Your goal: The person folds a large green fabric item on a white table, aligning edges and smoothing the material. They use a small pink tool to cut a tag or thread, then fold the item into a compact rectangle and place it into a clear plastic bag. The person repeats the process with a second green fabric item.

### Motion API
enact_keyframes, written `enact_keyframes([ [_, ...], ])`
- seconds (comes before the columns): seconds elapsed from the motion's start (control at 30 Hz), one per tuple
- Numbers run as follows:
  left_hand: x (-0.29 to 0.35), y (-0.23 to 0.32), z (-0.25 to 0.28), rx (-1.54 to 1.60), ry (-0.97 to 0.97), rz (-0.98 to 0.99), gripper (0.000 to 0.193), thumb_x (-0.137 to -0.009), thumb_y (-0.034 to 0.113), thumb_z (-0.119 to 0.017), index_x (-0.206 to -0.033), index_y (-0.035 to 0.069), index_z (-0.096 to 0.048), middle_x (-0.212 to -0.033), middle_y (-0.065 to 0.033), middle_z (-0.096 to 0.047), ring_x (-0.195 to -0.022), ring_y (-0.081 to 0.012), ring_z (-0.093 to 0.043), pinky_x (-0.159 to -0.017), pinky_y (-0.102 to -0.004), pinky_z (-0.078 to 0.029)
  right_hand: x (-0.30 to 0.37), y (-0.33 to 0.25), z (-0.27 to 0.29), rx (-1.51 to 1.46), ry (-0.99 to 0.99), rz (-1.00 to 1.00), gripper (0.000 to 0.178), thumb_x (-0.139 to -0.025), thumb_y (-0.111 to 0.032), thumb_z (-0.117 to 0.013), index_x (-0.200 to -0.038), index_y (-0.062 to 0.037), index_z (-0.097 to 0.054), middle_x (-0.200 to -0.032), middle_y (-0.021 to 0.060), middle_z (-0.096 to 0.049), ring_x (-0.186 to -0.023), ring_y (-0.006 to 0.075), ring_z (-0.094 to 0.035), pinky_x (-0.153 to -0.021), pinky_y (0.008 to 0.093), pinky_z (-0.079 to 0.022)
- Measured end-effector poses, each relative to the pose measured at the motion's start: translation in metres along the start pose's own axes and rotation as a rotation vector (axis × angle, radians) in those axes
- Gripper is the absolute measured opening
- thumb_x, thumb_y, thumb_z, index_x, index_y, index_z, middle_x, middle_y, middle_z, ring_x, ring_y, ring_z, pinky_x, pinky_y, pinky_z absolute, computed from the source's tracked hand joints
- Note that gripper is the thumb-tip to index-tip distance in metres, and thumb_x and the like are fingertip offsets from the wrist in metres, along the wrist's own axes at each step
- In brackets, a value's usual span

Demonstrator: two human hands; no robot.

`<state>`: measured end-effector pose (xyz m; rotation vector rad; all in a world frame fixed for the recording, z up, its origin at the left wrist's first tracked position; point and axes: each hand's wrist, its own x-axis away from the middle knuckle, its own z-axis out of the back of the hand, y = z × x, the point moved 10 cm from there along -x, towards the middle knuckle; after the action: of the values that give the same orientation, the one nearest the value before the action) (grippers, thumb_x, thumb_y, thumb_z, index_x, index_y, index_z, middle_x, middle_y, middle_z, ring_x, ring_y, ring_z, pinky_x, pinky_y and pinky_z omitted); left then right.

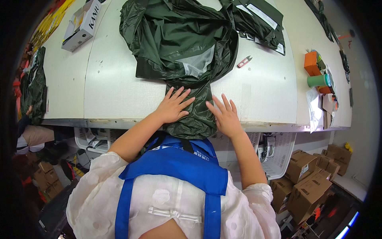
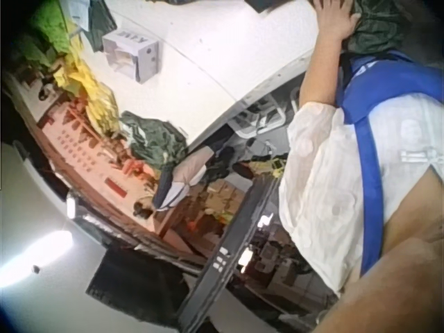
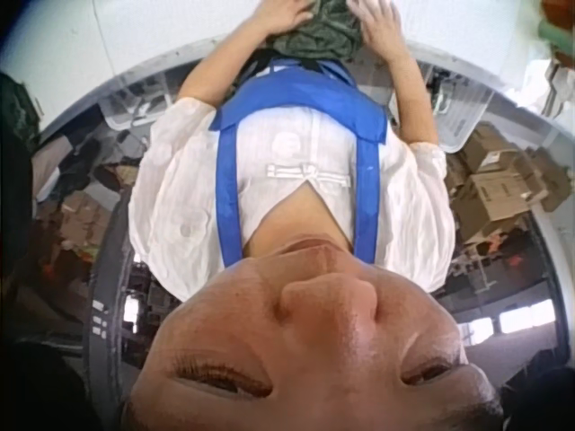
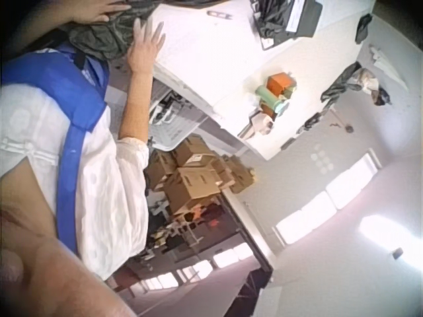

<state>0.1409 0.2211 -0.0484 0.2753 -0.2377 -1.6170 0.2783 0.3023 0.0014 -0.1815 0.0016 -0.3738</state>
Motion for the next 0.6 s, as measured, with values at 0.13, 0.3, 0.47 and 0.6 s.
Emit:
enact_keyframes([
  [0.13,0.002,0.001,-0.007,-0.019,-0.064,0.03,0.059,-0.094,0.046,-0.046,-0.149,0.028,-0.031,-0.158,-0.0067,-0.018,-0.146,-0.0292,-0.015,-0.116,-0.052,-0.008,0.004,-0.048,0.012,-0.042,-0.118,0.318,0.074,-0.066,-0.01,-0.072,-0.134,-0.0273,-0.051,-0.143,0.0026,-0.046,-0.135,0.0298,-0.038,-0.108,0.0474,-0.033],
  [0.3,0.011,-0.025,-0.04,0.233,-0.365,-0.048,0.054,-0.098,0.037,-0.043,-0.149,0.02,-0.033,-0.157,-0.0091,-0.022,-0.145,-0.0277,-0.02,-0.117,-0.0468,-0.01,-0.037,0.009,-0.029,-0.616,0.027,-0.285,0.018,-0.077,-0.016,-0.066,-0.094,-0.0096,-0.065,-0.087,0.0152,-0.067,-0.08,0.0391,-0.061,-0.072,0.0453,-0.05],
  [0.47,0.036,-0.073,0.077,0.868,0.445,0.563,0.025,-0.094,0.017,-0.052,-0.11,0.001,-0.062,-0.102,-0.0086,-0.066,-0.086,-0.0195,-0.063,-0.08,-0.0362,-0.048,-0.048,0.023,-0.058,-0.348,-0.105,-0.556,0.024,-0.084,-0.03,-0.063,-0.09,-0.0064,-0.064,-0.082,0.0196,-0.067,-0.079,0.04,-0.064,-0.07,0.0484,-0.051],
  [0.6,0.017,0.04,0.081,0.203,0.198,0.089,0.04,-0.076,0.027,-0.071,-0.11,0.005,-0.063,-0.103,-0.0095,-0.06,-0.093,-0.0266,-0.055,-0.078,-0.0378,-0.043,-0.051,0.014,-0.055,-0.294,-0.227,-0.581,0.028,-0.082,-0.031,-0.065,-0.092,-0.0039,-0.063,-0.084,0.02,-0.067,-0.083,0.039,-0.065,-0.073,0.0473,-0.052],
])
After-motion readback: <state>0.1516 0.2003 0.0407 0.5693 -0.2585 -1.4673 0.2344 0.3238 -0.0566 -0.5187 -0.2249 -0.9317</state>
